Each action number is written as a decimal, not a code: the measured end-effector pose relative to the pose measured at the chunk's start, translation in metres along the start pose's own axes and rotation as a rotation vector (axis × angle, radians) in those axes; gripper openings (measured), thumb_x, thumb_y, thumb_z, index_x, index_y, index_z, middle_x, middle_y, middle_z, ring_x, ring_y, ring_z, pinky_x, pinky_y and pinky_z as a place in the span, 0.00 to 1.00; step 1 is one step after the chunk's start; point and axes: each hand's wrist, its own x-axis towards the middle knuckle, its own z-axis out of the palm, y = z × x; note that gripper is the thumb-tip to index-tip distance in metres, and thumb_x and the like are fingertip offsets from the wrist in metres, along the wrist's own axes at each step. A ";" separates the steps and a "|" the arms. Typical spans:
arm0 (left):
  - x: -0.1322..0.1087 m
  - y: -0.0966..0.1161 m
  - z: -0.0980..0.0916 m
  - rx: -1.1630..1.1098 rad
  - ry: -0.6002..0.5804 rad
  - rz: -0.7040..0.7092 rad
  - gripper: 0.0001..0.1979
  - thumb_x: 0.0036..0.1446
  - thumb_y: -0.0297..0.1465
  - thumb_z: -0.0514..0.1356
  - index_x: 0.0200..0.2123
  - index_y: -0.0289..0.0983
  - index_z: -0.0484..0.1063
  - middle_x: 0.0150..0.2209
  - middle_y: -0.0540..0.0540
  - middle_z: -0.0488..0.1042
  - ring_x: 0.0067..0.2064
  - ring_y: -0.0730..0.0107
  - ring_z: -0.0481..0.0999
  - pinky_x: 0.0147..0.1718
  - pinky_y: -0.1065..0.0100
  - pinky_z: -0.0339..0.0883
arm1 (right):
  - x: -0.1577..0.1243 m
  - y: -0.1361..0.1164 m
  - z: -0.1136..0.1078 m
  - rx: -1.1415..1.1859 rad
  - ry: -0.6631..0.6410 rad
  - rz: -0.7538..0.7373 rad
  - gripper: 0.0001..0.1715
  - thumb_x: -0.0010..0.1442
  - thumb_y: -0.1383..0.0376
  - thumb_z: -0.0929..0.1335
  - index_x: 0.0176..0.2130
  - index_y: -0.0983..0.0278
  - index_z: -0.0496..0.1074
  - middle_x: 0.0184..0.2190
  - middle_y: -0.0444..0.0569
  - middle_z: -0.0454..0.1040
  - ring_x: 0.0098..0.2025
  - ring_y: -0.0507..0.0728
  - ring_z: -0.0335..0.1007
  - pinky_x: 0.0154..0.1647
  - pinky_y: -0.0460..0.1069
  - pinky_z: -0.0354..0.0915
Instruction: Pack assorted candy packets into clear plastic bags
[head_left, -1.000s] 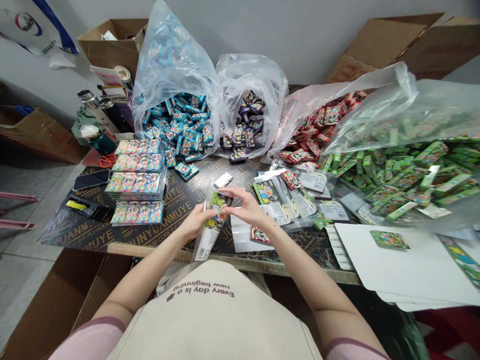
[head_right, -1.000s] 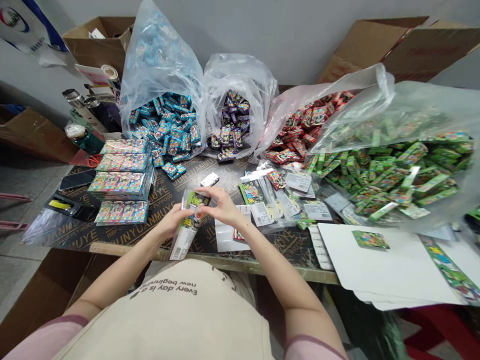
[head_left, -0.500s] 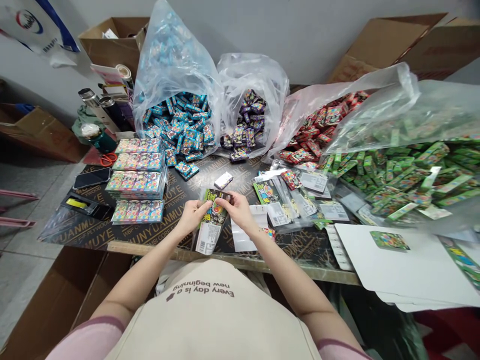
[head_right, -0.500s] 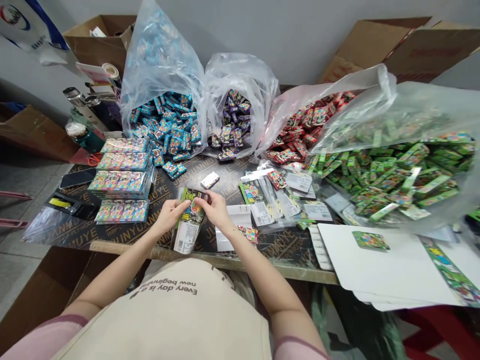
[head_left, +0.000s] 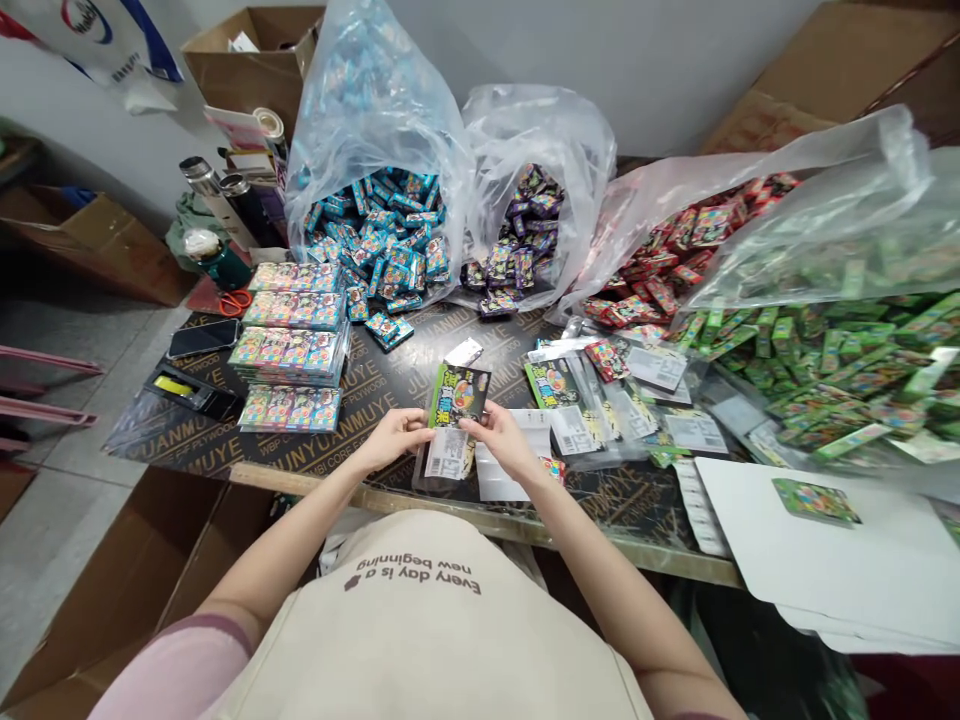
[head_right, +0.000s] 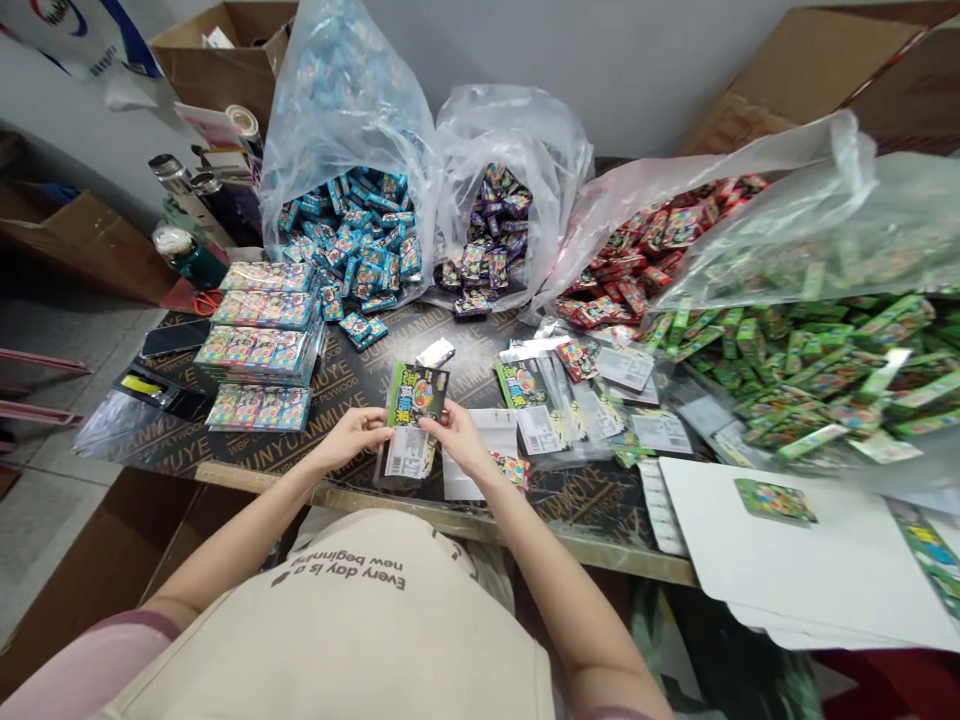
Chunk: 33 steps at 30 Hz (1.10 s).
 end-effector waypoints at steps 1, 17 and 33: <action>0.001 -0.001 0.001 -0.015 0.015 0.020 0.23 0.45 0.41 0.68 0.42 0.33 0.73 0.32 0.46 0.78 0.29 0.71 0.75 0.26 0.74 0.67 | 0.000 0.002 0.001 -0.005 0.021 -0.034 0.23 0.46 0.58 0.75 0.42 0.62 0.72 0.38 0.46 0.78 0.40 0.56 0.74 0.45 0.52 0.69; 0.008 0.014 0.033 -0.454 0.388 -0.031 0.14 0.42 0.40 0.67 0.26 0.33 0.77 0.27 0.46 0.78 0.28 0.70 0.75 0.29 0.70 0.67 | 0.001 -0.033 0.026 0.315 0.211 -0.045 0.11 0.46 0.61 0.74 0.33 0.60 0.75 0.33 0.46 0.81 0.36 0.59 0.77 0.44 0.55 0.71; 0.004 0.057 0.016 0.395 0.218 0.343 0.10 0.44 0.35 0.69 0.29 0.35 0.79 0.28 0.44 0.79 0.30 0.66 0.77 0.32 0.67 0.71 | -0.016 -0.043 -0.002 -0.319 0.165 -0.218 0.14 0.51 0.57 0.73 0.36 0.62 0.80 0.31 0.48 0.81 0.32 0.57 0.77 0.36 0.52 0.72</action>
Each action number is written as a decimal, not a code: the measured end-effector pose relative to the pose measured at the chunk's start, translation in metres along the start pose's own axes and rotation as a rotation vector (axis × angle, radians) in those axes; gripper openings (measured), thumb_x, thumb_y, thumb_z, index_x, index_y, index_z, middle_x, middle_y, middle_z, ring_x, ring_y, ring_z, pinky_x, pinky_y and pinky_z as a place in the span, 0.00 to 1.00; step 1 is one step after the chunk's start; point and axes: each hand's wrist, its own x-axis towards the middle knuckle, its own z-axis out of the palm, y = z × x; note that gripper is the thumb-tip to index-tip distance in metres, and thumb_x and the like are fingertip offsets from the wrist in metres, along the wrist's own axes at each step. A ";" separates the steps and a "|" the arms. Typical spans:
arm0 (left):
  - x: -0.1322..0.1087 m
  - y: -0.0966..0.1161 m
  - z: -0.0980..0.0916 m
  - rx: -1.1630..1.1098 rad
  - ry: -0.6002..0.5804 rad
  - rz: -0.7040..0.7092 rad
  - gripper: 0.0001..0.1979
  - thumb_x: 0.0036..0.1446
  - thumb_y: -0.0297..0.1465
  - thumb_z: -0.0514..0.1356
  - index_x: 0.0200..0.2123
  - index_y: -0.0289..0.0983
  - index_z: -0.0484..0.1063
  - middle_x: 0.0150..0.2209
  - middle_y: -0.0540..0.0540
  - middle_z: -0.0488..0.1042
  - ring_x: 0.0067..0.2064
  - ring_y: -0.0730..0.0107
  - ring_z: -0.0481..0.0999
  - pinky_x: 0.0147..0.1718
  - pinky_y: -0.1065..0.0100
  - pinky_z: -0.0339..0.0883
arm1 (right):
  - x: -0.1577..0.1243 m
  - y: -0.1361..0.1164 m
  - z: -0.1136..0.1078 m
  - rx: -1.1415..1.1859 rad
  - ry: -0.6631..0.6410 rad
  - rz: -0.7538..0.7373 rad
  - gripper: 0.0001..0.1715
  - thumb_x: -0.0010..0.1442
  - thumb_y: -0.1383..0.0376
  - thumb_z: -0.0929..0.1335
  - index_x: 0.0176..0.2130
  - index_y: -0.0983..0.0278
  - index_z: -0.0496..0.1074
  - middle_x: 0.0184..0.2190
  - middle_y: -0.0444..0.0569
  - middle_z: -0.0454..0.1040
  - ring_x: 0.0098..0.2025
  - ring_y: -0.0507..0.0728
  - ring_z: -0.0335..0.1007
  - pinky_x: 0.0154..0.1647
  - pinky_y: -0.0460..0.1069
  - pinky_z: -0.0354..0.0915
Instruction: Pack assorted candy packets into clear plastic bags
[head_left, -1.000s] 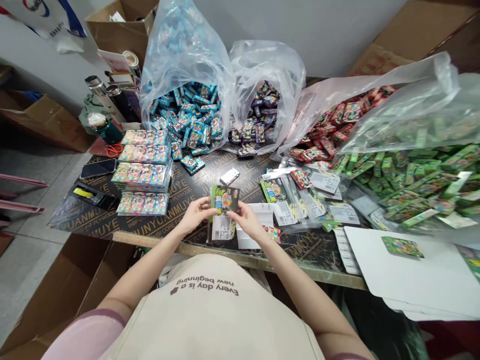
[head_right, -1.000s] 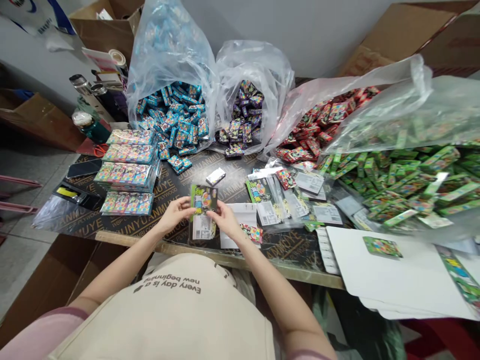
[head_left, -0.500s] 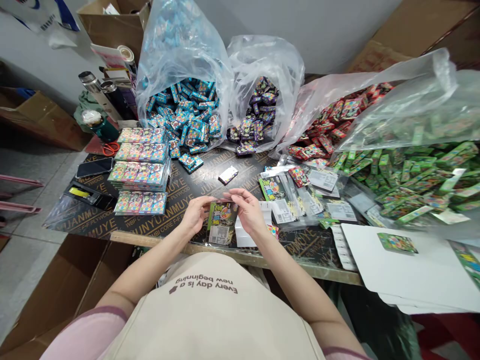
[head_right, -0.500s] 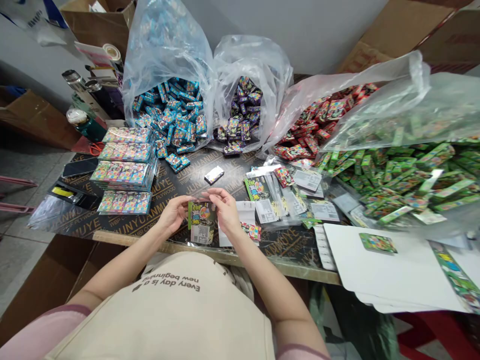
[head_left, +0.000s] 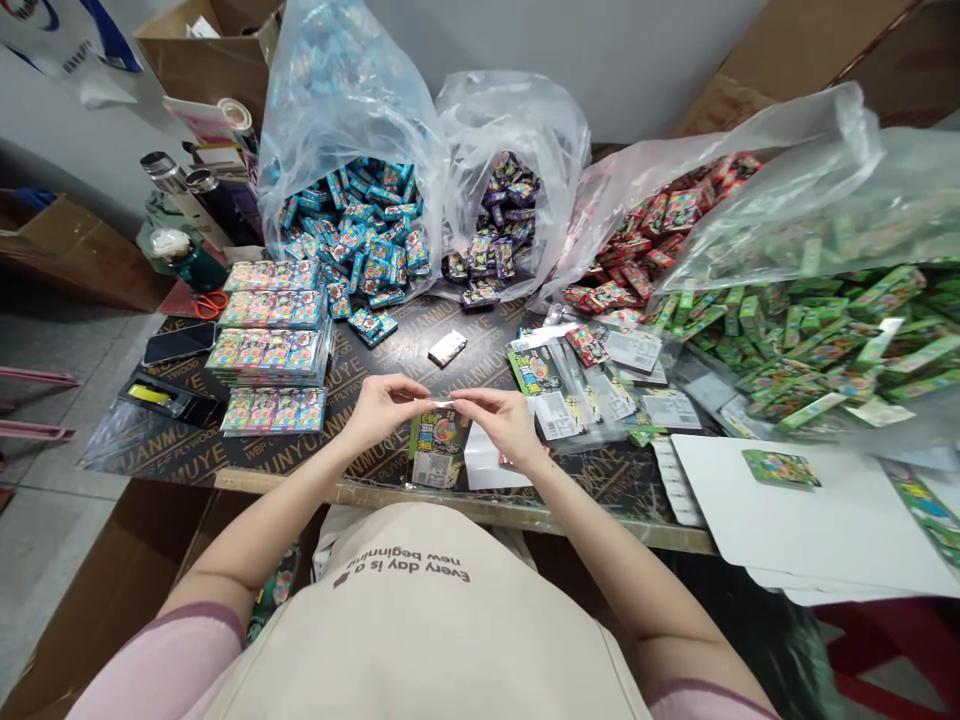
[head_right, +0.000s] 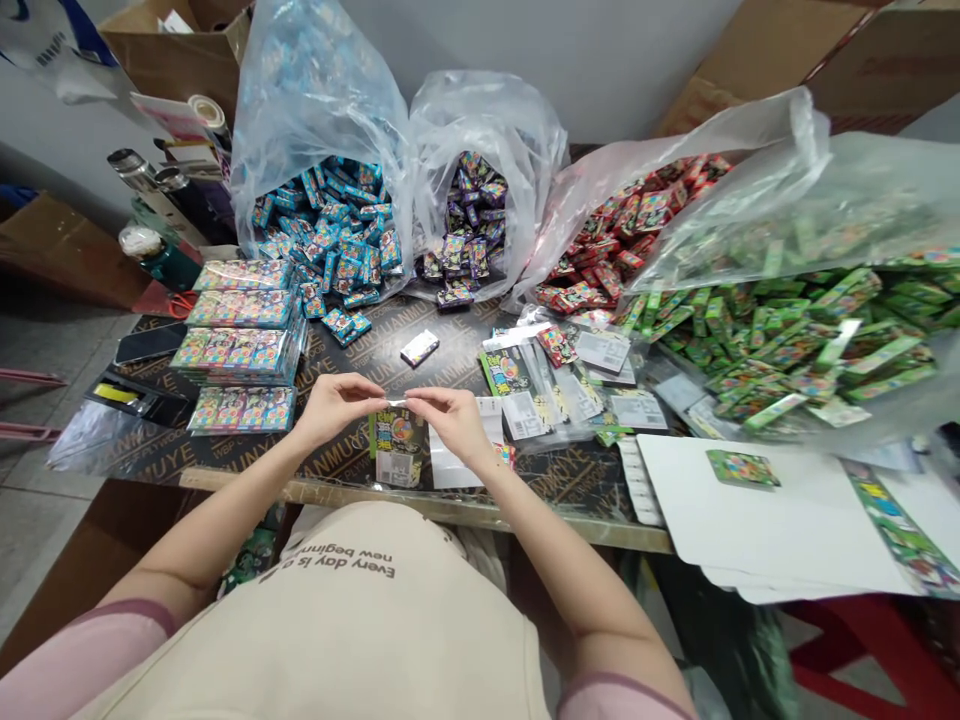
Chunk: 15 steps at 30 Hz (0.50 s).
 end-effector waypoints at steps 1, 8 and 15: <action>0.003 -0.001 -0.001 -0.024 -0.033 -0.045 0.10 0.43 0.35 0.69 0.29 0.35 0.79 0.28 0.45 0.79 0.29 0.67 0.77 0.32 0.67 0.71 | 0.002 -0.003 -0.001 0.014 -0.016 0.024 0.14 0.51 0.57 0.73 0.35 0.63 0.80 0.29 0.48 0.81 0.30 0.57 0.76 0.33 0.51 0.71; 0.003 0.004 -0.002 0.136 -0.077 0.147 0.07 0.50 0.34 0.64 0.28 0.37 0.79 0.29 0.43 0.79 0.32 0.66 0.77 0.33 0.67 0.70 | 0.000 -0.007 0.000 -0.028 -0.014 -0.022 0.13 0.52 0.56 0.72 0.34 0.62 0.81 0.30 0.48 0.81 0.32 0.58 0.76 0.36 0.53 0.72; -0.012 -0.003 -0.007 0.391 -0.151 0.328 0.09 0.56 0.35 0.59 0.30 0.40 0.78 0.39 0.41 0.79 0.38 0.65 0.78 0.40 0.64 0.70 | -0.020 0.013 -0.004 -0.196 0.056 -0.305 0.10 0.56 0.59 0.70 0.39 0.55 0.79 0.42 0.46 0.79 0.45 0.60 0.76 0.52 0.59 0.70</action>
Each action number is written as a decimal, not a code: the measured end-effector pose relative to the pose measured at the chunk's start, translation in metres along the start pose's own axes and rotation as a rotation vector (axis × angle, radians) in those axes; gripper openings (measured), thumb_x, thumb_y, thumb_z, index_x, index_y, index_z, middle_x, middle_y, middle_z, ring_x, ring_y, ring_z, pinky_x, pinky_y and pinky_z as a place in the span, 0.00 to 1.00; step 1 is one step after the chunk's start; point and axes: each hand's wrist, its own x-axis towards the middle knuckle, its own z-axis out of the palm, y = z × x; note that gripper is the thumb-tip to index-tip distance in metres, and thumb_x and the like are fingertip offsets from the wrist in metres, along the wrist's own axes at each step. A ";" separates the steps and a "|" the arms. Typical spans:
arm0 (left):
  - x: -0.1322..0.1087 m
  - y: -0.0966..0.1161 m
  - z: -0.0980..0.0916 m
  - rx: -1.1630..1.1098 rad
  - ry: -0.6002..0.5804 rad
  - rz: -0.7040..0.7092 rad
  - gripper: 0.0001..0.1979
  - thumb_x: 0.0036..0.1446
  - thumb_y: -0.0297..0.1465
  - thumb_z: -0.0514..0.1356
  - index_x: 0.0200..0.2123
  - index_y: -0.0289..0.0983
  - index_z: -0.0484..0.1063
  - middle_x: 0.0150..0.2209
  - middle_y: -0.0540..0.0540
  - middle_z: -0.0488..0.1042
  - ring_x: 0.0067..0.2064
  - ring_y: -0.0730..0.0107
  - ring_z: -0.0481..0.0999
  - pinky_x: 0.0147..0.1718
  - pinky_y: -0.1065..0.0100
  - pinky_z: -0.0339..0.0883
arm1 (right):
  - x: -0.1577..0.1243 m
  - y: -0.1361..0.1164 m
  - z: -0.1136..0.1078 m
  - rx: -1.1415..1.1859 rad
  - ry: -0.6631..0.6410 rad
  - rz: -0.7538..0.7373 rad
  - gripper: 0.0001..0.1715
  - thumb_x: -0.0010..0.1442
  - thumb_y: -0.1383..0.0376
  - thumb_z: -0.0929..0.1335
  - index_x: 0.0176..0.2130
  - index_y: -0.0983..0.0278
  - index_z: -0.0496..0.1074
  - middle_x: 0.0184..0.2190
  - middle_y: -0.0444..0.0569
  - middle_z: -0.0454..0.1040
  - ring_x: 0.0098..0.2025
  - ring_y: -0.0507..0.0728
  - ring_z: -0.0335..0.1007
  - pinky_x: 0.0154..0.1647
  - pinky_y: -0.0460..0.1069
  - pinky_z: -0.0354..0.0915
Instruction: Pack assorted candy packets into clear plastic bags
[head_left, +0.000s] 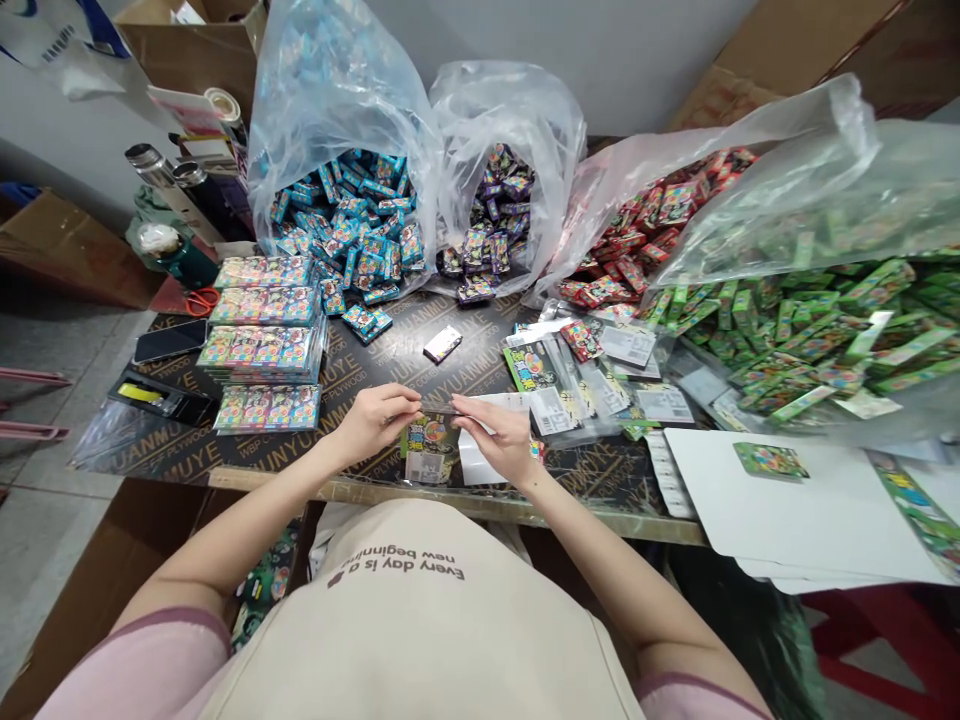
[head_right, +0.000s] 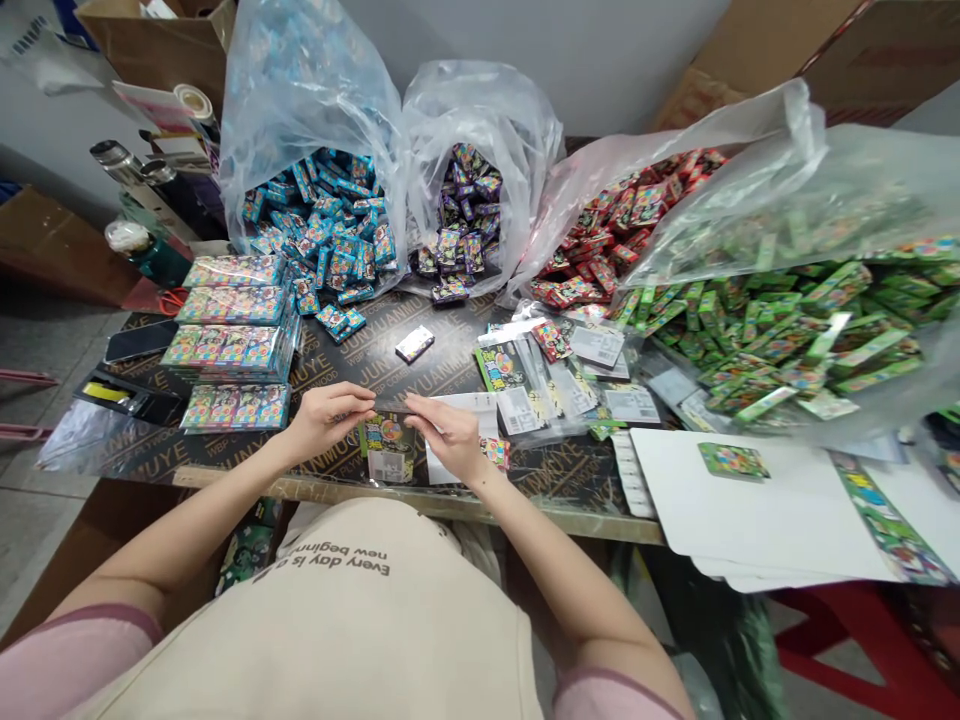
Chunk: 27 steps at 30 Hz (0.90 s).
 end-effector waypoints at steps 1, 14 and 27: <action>0.000 -0.002 0.001 -0.018 -0.005 -0.013 0.09 0.56 0.36 0.59 0.30 0.39 0.77 0.39 0.40 0.79 0.39 0.65 0.78 0.40 0.64 0.70 | -0.003 0.002 0.000 -0.023 -0.013 -0.014 0.10 0.56 0.59 0.70 0.39 0.55 0.79 0.43 0.46 0.79 0.46 0.60 0.76 0.53 0.58 0.70; -0.021 -0.033 -0.021 -0.159 0.896 -0.334 0.07 0.50 0.35 0.65 0.28 0.37 0.76 0.31 0.45 0.78 0.36 0.66 0.77 0.39 0.65 0.70 | 0.116 0.030 0.041 -0.172 0.025 -0.152 0.33 0.59 0.52 0.66 0.61 0.58 0.62 0.60 0.53 0.64 0.61 0.64 0.60 0.59 0.62 0.58; -0.063 -0.060 0.018 0.477 0.134 -0.239 0.16 0.54 0.38 0.62 0.45 0.39 0.73 0.50 0.38 0.73 0.55 0.54 0.69 0.53 0.53 0.63 | 0.197 0.069 0.170 -0.739 -0.233 -0.071 0.31 0.56 0.60 0.67 0.57 0.67 0.64 0.48 0.62 0.69 0.51 0.66 0.62 0.52 0.58 0.56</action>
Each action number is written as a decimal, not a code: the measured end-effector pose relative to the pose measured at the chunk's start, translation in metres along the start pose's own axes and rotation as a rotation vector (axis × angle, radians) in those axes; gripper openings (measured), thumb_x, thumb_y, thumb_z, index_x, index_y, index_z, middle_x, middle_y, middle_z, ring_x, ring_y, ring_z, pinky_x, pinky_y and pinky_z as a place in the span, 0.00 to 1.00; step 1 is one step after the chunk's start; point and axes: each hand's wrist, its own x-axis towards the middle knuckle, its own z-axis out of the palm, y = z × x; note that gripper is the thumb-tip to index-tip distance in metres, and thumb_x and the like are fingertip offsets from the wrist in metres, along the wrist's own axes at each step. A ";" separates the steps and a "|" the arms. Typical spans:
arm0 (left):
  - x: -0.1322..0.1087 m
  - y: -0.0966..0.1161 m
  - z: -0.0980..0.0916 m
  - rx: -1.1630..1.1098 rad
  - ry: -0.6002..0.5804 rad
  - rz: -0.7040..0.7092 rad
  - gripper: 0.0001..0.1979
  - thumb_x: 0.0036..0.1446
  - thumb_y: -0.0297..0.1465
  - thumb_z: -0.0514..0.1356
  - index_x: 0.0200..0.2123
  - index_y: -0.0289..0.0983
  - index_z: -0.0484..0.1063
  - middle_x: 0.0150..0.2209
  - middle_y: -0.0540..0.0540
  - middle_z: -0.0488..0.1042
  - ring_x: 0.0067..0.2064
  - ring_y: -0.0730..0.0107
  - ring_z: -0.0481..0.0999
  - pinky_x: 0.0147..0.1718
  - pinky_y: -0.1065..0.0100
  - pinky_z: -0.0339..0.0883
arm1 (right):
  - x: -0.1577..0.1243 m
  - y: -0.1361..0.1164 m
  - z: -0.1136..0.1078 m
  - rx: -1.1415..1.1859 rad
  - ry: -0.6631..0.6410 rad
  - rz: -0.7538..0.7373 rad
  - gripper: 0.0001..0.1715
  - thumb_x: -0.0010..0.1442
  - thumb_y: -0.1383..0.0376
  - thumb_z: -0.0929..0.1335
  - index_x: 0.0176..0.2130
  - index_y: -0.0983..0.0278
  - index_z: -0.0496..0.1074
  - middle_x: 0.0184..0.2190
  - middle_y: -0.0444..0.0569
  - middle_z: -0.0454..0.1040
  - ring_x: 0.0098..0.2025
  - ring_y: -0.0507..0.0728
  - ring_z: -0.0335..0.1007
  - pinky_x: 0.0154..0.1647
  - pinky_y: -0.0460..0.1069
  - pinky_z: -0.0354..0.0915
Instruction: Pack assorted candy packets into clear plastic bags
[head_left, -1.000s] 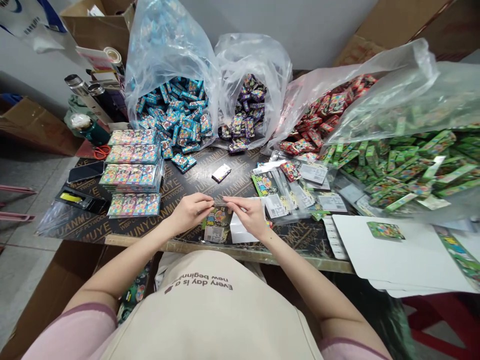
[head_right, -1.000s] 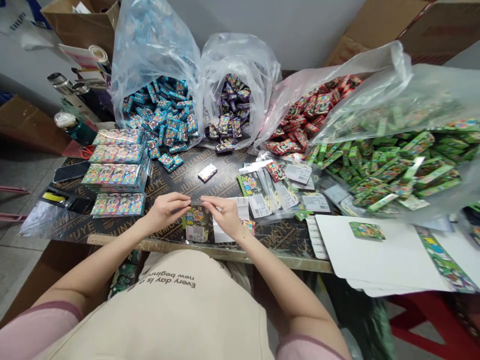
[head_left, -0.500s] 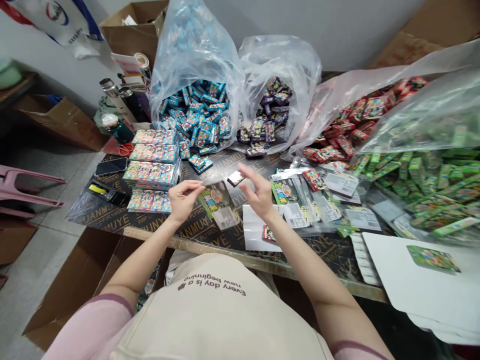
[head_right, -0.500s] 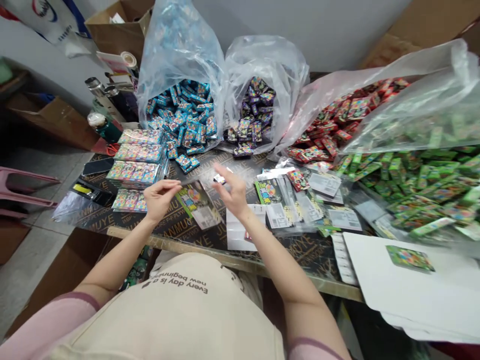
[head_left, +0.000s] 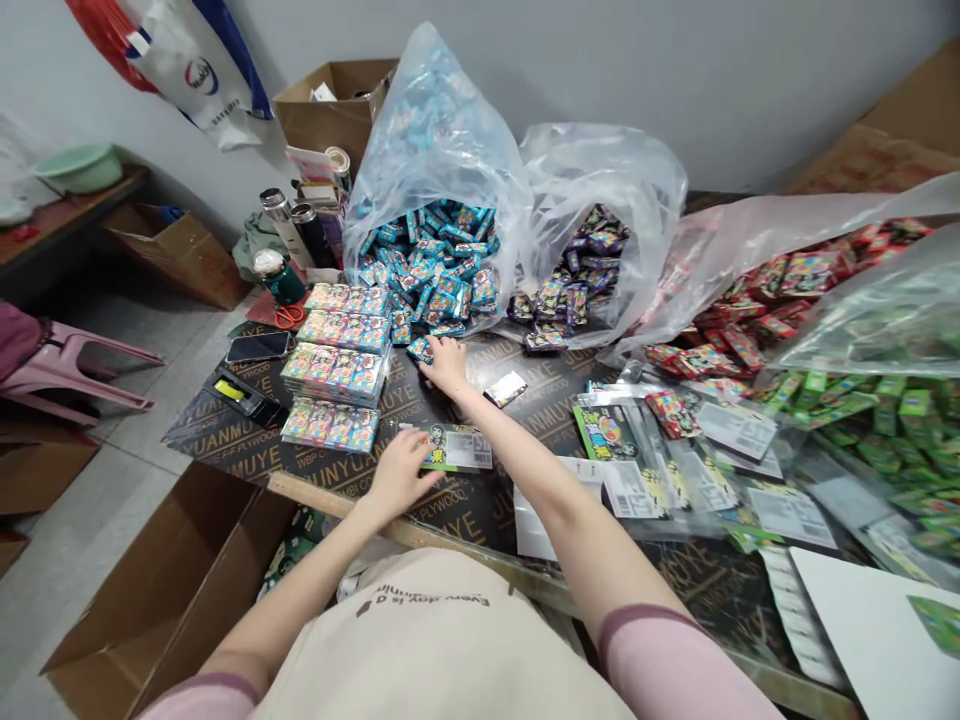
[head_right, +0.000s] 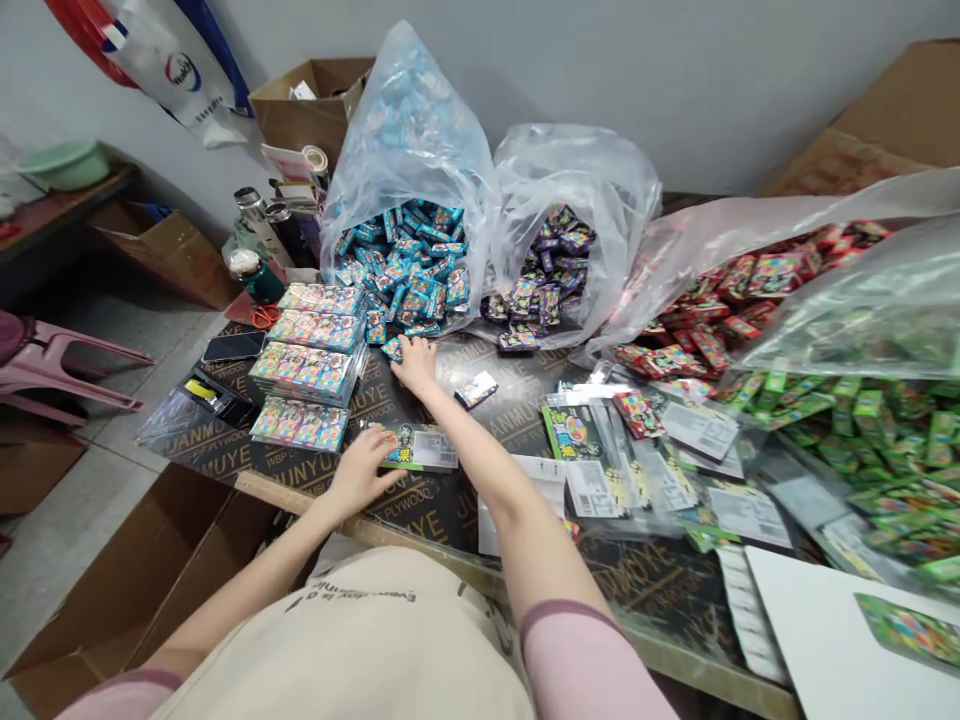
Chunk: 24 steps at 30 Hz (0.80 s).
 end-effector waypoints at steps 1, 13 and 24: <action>0.009 0.004 0.007 0.028 -0.100 0.056 0.24 0.52 0.40 0.64 0.51 0.38 0.69 0.56 0.36 0.68 0.60 0.51 0.63 0.56 0.49 0.59 | 0.000 0.003 -0.002 0.064 0.005 -0.011 0.29 0.55 0.63 0.67 0.56 0.68 0.65 0.47 0.61 0.70 0.50 0.65 0.63 0.52 0.57 0.57; 0.034 0.022 0.038 0.116 -0.422 0.205 0.45 0.43 0.42 0.67 0.63 0.35 0.54 0.52 0.35 0.65 0.53 0.49 0.63 0.51 0.54 0.58 | -0.051 0.077 -0.056 0.481 -0.522 0.014 0.21 0.57 0.53 0.66 0.30 0.68 0.76 0.18 0.42 0.70 0.20 0.49 0.60 0.26 0.45 0.57; 0.021 0.033 0.029 0.214 -0.382 0.049 0.47 0.43 0.39 0.67 0.64 0.45 0.51 0.50 0.39 0.62 0.50 0.51 0.62 0.47 0.56 0.60 | -0.094 0.054 -0.052 -0.220 -0.070 -0.061 0.45 0.51 0.43 0.69 0.59 0.66 0.62 0.44 0.63 0.69 0.50 0.71 0.60 0.53 0.63 0.52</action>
